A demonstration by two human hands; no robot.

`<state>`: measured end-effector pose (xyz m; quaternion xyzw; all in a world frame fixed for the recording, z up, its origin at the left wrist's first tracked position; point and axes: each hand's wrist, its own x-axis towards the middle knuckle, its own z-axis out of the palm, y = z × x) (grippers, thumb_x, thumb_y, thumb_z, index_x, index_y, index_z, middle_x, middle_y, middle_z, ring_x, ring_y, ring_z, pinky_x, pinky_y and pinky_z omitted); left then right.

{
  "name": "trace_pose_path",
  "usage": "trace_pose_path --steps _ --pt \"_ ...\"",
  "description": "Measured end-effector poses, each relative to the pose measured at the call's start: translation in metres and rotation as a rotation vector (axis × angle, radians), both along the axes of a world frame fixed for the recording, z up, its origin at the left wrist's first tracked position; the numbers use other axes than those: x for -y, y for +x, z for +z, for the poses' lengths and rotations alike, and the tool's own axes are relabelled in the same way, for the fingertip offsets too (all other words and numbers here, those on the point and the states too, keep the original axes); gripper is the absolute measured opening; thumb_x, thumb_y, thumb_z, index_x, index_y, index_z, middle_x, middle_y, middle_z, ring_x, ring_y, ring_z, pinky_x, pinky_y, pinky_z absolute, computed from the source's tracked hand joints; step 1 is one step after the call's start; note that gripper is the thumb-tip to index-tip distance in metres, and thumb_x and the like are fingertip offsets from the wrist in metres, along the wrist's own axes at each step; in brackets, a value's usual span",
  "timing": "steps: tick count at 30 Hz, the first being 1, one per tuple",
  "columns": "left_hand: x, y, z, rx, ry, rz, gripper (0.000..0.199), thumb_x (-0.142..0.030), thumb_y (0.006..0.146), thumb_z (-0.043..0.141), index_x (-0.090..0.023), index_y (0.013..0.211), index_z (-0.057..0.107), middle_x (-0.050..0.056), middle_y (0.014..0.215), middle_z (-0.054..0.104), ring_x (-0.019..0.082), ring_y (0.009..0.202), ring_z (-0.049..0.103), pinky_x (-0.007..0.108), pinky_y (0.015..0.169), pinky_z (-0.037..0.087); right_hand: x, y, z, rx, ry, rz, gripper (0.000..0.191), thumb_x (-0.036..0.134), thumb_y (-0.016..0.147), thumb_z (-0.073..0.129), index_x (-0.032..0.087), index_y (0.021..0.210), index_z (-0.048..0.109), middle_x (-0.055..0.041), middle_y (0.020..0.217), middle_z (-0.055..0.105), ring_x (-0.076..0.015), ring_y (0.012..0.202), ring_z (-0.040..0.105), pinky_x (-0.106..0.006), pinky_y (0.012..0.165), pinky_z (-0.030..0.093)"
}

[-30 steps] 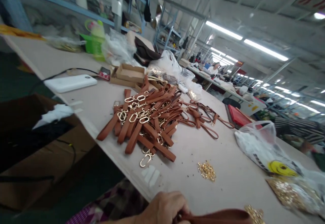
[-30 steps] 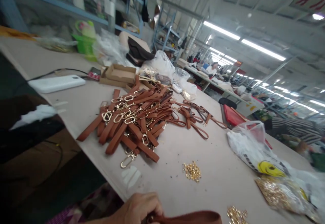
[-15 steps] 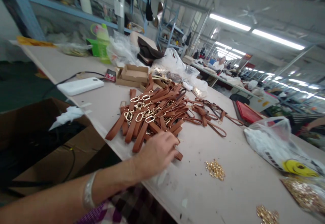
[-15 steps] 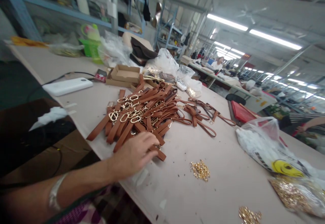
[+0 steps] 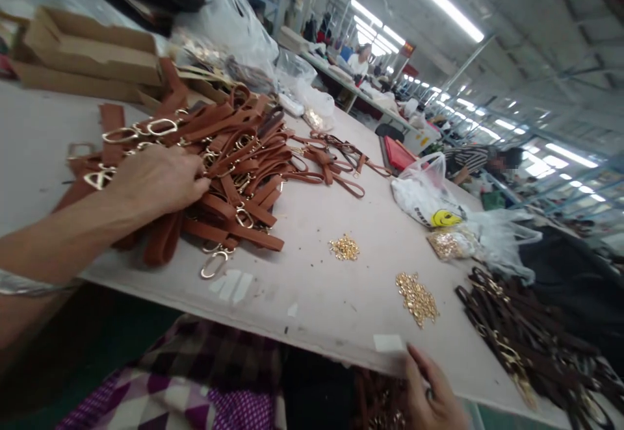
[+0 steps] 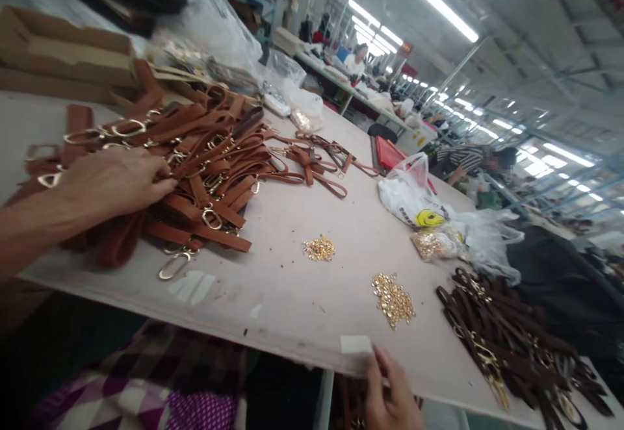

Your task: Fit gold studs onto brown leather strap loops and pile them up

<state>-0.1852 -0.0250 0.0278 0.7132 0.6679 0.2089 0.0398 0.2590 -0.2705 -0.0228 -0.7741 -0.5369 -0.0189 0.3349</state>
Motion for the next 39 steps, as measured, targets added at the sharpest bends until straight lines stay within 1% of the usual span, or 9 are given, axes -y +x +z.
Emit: trace_pose_path --steps 2,4,11,14,19,24,28,32,39 --pt "-0.002 0.002 0.001 -0.072 -0.037 0.039 0.033 -0.034 0.095 0.045 -0.006 0.086 0.06 0.0 0.098 0.058 0.028 0.117 0.052 0.048 0.109 0.031 -0.033 -0.018 -0.009 0.085 0.019 0.308 0.027 0.041 0.092 0.057 0.025 0.11 0.069 -0.0074 0.109 0.071 -0.0241 0.104 0.064 -0.041 0.095 0.052" --pt "-0.003 0.002 0.003 -0.087 -0.067 0.068 0.033 -0.035 0.094 0.045 -0.007 0.091 0.062 0.0 0.102 0.06 0.028 0.117 0.053 0.047 0.108 0.034 -0.067 -0.041 -0.012 0.183 -0.049 0.435 0.029 0.032 0.096 0.05 0.023 0.12 0.065 -0.0082 0.118 0.069 -0.024 0.111 0.059 -0.044 0.1 0.048" --pt "0.009 0.002 0.025 0.126 -0.055 0.184 0.03 -0.036 0.091 0.053 -0.01 0.098 0.065 -0.002 0.091 0.064 0.024 0.102 0.061 0.045 0.101 0.042 -0.137 -0.082 -0.017 0.424 -0.134 0.463 0.036 0.032 0.099 0.046 0.017 0.128 0.06 -0.0149 0.129 0.063 -0.0278 0.123 0.05 -0.049 0.104 0.041" --pt "0.025 0.015 0.026 0.565 -0.118 0.147 0.019 -0.026 0.089 0.058 -0.01 0.099 0.062 -0.003 0.083 0.066 0.017 0.088 0.065 0.04 0.095 0.047 -0.145 -0.081 -0.023 0.442 -0.106 0.475 0.036 0.03 0.099 0.045 0.017 0.128 0.06 -0.0141 0.13 0.063 -0.0272 0.125 0.05 -0.048 0.105 0.04" --pt "0.064 0.052 0.0 1.47 -0.609 0.038 0.029 -0.016 0.084 0.065 -0.012 0.113 0.06 0.005 0.086 0.075 0.012 0.069 0.07 0.025 0.072 0.054 -0.146 -0.078 -0.029 0.351 0.028 0.51 0.029 0.028 0.098 0.048 0.016 0.115 0.068 -0.0113 0.115 0.071 -0.0243 0.11 0.059 -0.045 0.1 0.045" --pt "0.101 0.085 -0.023 1.723 -0.796 0.034 0.047 -0.01 0.079 0.07 -0.015 0.125 0.06 0.007 0.096 0.077 0.01 0.067 0.071 0.022 0.07 0.057 -0.135 -0.08 -0.017 0.041 0.097 0.45 0.021 0.034 0.091 0.059 0.02 0.098 0.072 -0.0077 0.097 0.074 -0.0224 0.092 0.065 -0.04 0.087 0.052" --pt "0.12 0.101 -0.032 1.715 -0.854 -0.011 0.052 -0.012 0.083 0.068 -0.018 0.133 0.056 0.006 0.104 0.077 0.007 0.063 0.07 0.018 0.067 0.055 -0.114 -0.098 0.001 -0.522 -0.001 0.368 0.022 0.039 0.084 0.069 0.019 0.092 0.072 -0.0046 0.087 0.075 -0.019 0.078 0.068 -0.033 0.075 0.056" --pt "0.131 0.112 -0.037 1.691 -0.88 -0.075 0.05 -0.015 0.082 0.069 -0.019 0.131 0.059 0.005 0.109 0.077 0.009 0.074 0.073 0.019 0.073 0.055 -0.093 -0.127 0.011 -0.956 -0.032 0.461 0.018 0.034 0.08 0.076 0.02 0.09 0.071 -0.0009 0.081 0.074 -0.0146 0.07 0.068 -0.027 0.066 0.056" --pt "0.142 0.121 -0.048 1.623 -0.732 -0.361 0.04 -0.019 0.085 0.064 -0.022 0.124 0.065 0.003 0.113 0.075 0.017 0.1 0.071 0.03 0.095 0.052 -0.084 -0.152 0.012 -1.224 -0.139 0.547 0.014 0.029 0.08 0.076 0.019 0.089 0.073 -0.0027 0.084 0.076 -0.0136 0.068 0.068 -0.026 0.065 0.057"
